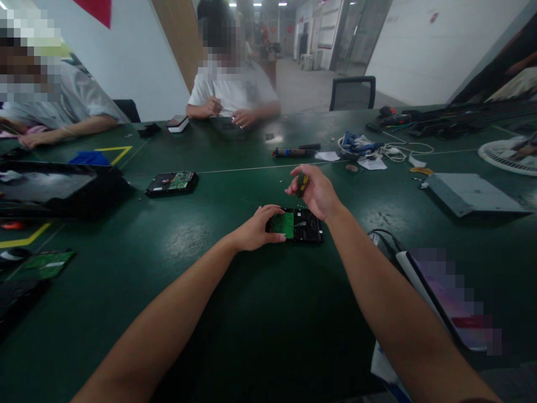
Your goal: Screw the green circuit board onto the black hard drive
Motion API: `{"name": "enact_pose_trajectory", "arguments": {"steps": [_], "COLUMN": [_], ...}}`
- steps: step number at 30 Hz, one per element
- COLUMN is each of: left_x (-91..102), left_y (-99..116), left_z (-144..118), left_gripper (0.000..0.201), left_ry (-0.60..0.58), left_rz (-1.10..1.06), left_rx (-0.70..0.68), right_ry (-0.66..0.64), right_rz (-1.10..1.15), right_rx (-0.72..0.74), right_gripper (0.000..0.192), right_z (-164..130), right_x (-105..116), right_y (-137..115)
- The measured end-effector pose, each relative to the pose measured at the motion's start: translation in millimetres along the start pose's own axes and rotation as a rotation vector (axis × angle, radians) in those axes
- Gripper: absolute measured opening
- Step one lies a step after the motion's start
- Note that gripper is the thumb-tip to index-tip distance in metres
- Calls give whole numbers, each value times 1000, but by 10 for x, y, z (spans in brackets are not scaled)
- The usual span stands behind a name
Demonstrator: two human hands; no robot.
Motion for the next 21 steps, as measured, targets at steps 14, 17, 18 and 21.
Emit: {"name": "enact_pose_trajectory", "arguments": {"steps": [14,17,18,21], "left_x": [4,3,2,0], "left_y": [8,10,9,4], "left_z": [1,0,0,0], "left_gripper": [72,72,72,72], "left_ry": [11,8,8,3], "left_rz": [17,24,24,24], "left_rx": [5,0,-2,-2], "right_ry": [-25,-11,-6,11], "right_rz": [-17,15,21,1], "right_rx": [-14,-27,-24,8], "right_gripper": [41,51,51,41], "right_z": [-1,15,21,30], "right_x": [-28,-1,10,36], "right_y": [-4,11,13,3]}}
Point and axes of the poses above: each hand's wrist, its own z-axis towards the middle knuckle, its own x-axis out of the back of the hand, y = z × x, the point moved 6 cm from there along z, towards the middle knuckle, and after that the axes turned 7 degrees about y, right-handed, at the moved point
